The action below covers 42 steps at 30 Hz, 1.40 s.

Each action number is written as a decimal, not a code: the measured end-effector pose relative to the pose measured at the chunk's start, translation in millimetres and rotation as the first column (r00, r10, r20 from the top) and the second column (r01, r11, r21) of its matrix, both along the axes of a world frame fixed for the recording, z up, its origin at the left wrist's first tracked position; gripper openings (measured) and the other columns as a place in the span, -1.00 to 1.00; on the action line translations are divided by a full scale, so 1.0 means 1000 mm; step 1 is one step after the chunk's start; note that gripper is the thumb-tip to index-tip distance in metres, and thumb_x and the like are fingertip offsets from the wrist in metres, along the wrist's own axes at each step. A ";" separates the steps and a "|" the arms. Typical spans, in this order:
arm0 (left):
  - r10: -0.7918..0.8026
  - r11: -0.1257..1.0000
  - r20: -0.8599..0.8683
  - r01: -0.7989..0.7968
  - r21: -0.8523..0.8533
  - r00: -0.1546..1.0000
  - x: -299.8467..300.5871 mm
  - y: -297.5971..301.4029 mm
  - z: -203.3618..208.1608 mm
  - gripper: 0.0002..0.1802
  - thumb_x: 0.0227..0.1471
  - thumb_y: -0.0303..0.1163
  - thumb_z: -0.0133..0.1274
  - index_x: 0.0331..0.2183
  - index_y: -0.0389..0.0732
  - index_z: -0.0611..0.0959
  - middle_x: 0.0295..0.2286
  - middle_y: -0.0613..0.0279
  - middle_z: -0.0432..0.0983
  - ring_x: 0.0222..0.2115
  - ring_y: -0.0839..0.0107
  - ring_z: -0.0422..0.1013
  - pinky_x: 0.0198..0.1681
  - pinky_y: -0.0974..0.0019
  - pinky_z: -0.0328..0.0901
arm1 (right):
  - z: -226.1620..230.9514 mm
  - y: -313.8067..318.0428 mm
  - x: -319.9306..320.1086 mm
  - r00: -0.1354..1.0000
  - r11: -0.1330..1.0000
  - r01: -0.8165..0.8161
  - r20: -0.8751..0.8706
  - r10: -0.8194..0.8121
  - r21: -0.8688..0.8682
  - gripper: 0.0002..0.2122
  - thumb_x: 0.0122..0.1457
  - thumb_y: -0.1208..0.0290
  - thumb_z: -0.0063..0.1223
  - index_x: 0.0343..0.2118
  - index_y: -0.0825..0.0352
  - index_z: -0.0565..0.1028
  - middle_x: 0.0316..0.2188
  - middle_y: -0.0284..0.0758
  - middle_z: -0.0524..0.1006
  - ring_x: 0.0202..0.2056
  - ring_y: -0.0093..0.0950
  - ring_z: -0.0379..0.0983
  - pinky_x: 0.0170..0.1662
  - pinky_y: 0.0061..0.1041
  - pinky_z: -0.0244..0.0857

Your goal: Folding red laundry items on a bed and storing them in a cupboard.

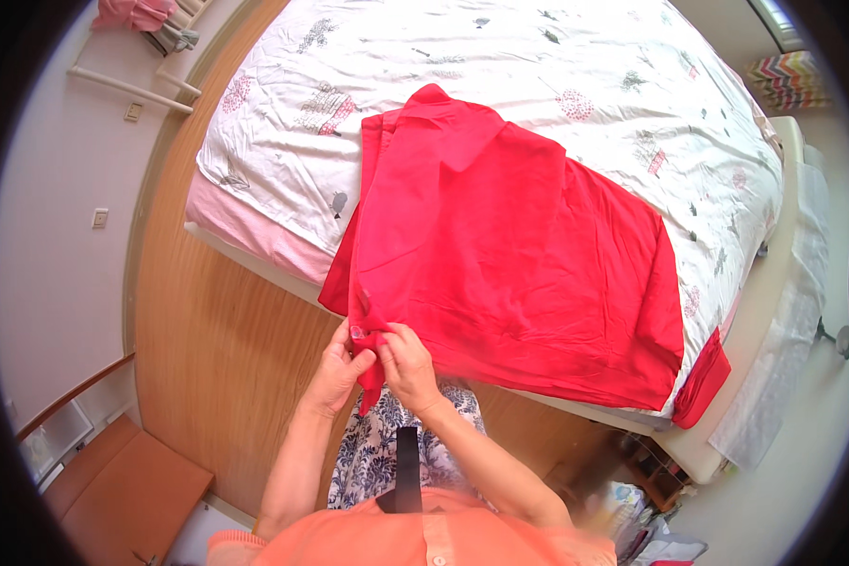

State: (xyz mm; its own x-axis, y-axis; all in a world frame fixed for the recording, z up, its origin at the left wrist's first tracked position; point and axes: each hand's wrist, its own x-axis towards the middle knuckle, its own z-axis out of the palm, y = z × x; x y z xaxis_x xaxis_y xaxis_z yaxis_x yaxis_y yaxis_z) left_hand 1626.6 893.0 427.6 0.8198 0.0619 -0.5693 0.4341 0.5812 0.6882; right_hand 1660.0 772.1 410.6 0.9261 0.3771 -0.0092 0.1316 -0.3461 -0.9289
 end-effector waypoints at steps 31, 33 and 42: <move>0.579 0.786 -0.413 -0.346 0.513 0.703 -0.040 0.081 -0.127 -0.78 -0.20 -0.69 -0.26 -0.51 -0.15 0.39 -0.49 0.16 0.36 -0.47 0.36 0.34 -0.40 0.31 0.32 | 0.017 -0.434 -0.207 -0.538 -0.641 0.768 -0.553 -0.636 -0.009 -0.60 -0.02 0.33 -0.48 -0.15 0.44 0.23 -0.14 -0.15 0.27 -0.10 -0.23 0.20 -0.05 -0.22 0.10; 0.587 0.781 -0.414 -0.352 0.516 0.696 -0.038 0.078 -0.123 -0.78 -0.20 -0.69 -0.26 -0.51 -0.15 0.39 -0.49 0.16 0.35 -0.46 0.36 0.34 -0.40 0.29 0.33 | 0.013 -0.434 -0.208 -0.551 -0.649 0.761 -0.550 -0.628 -0.021 -0.60 -0.02 0.34 -0.48 -0.14 0.43 0.24 -0.14 -0.16 0.28 -0.10 -0.24 0.20 -0.05 -0.24 0.10; 0.583 0.784 -0.393 -0.365 0.502 0.711 -0.046 0.090 -0.130 -0.77 -0.21 -0.70 -0.27 -0.49 -0.16 0.38 -0.48 0.13 0.36 -0.45 0.32 0.35 -0.38 0.25 0.33 | -0.010 -0.451 -0.225 -0.465 -0.592 0.806 -0.618 -0.634 -0.001 -0.61 -0.02 0.39 -0.49 -0.13 0.43 0.21 -0.13 -0.17 0.27 -0.08 -0.27 0.19 -0.03 -0.29 0.07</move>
State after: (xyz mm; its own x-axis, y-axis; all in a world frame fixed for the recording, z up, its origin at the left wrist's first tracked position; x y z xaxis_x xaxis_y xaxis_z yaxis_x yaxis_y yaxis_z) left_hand 1580.6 983.1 297.3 0.2177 0.6479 -0.7299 0.5101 0.5621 0.6511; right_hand 1435.3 320.7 400.8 -0.1237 -0.8054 -0.5798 -0.0010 0.5843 -0.8115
